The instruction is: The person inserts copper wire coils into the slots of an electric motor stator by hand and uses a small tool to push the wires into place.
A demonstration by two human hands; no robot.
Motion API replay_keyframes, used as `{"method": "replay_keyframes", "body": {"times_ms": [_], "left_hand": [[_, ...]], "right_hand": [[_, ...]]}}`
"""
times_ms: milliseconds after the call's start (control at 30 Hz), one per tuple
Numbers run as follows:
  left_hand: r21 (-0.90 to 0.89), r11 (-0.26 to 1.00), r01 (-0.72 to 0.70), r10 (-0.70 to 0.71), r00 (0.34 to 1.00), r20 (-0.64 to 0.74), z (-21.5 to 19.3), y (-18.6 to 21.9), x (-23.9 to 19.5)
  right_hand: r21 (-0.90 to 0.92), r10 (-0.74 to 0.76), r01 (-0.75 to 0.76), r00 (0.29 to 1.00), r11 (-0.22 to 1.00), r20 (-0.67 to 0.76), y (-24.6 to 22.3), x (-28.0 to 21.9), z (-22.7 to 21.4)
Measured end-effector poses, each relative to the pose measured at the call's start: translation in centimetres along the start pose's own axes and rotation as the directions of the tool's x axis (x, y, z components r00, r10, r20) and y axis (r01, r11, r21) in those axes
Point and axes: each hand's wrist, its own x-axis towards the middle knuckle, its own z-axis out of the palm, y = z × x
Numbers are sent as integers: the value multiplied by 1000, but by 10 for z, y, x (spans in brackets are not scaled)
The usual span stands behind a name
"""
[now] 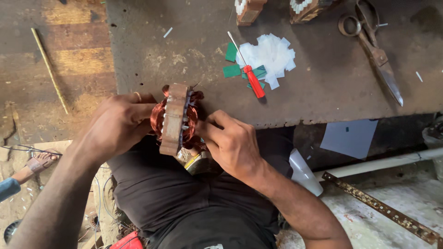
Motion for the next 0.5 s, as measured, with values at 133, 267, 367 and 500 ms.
{"method": "replay_keyframes", "body": {"times_ms": [133,267,367,500], "left_hand": [[-49,999,-24,21,997,-69,5,2,-1],[-92,989,-112,104,991,-88,4,2,-2],[-35,999,35,-36,999,-31,3,6,1],[-117,956,267,-272,962,-26,7,17,2]], "right_hand": [[-20,108,-107,994,994,18,-2,-1,2],[35,87,-87,996,996,0,-3,1,1],[41,70,-69,997,997,-23,-2,2,1],[63,153,-151,988,986,-25,-2,4,4]]}}
